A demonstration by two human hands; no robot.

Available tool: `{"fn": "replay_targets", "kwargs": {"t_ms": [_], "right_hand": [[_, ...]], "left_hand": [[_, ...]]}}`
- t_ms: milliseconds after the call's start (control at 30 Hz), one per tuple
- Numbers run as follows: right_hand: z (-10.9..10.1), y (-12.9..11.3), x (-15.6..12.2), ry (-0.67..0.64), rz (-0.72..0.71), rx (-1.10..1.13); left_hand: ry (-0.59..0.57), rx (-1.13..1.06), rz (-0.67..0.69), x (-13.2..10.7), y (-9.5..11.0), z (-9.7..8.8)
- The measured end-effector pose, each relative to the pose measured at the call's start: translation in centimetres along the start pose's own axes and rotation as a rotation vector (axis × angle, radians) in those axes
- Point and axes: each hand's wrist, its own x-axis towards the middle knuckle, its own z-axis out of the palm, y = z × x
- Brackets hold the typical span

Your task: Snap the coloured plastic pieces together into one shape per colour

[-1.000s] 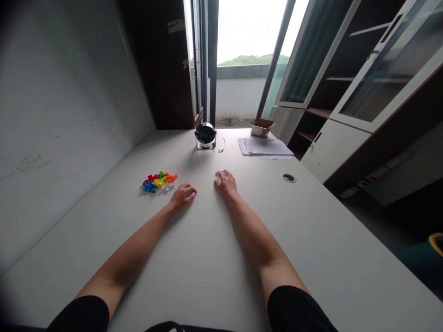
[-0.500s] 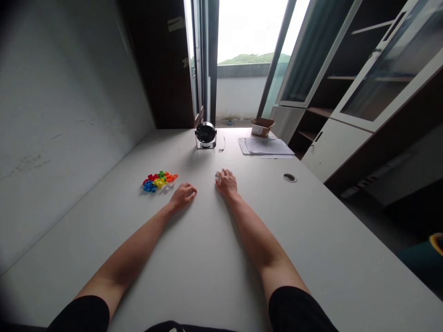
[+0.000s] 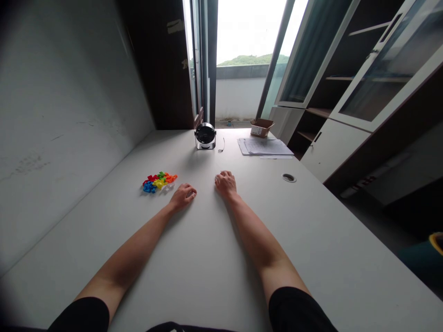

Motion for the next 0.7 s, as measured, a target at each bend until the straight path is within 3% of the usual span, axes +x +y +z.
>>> {"fn": "replay_targets", "kwargs": {"t_ms": [333,700], "right_hand": [[-0.08,0.03,0.00,-0.049,0.019,-0.051],[-0.15,-0.29,0.27,-0.077,0.134,-0.079]], "left_hand": [[0.005,-0.002,0.002,0.00,-0.08,0.06],[0.009,0.005,0.012,-0.01,-0.20,0.09]]}}
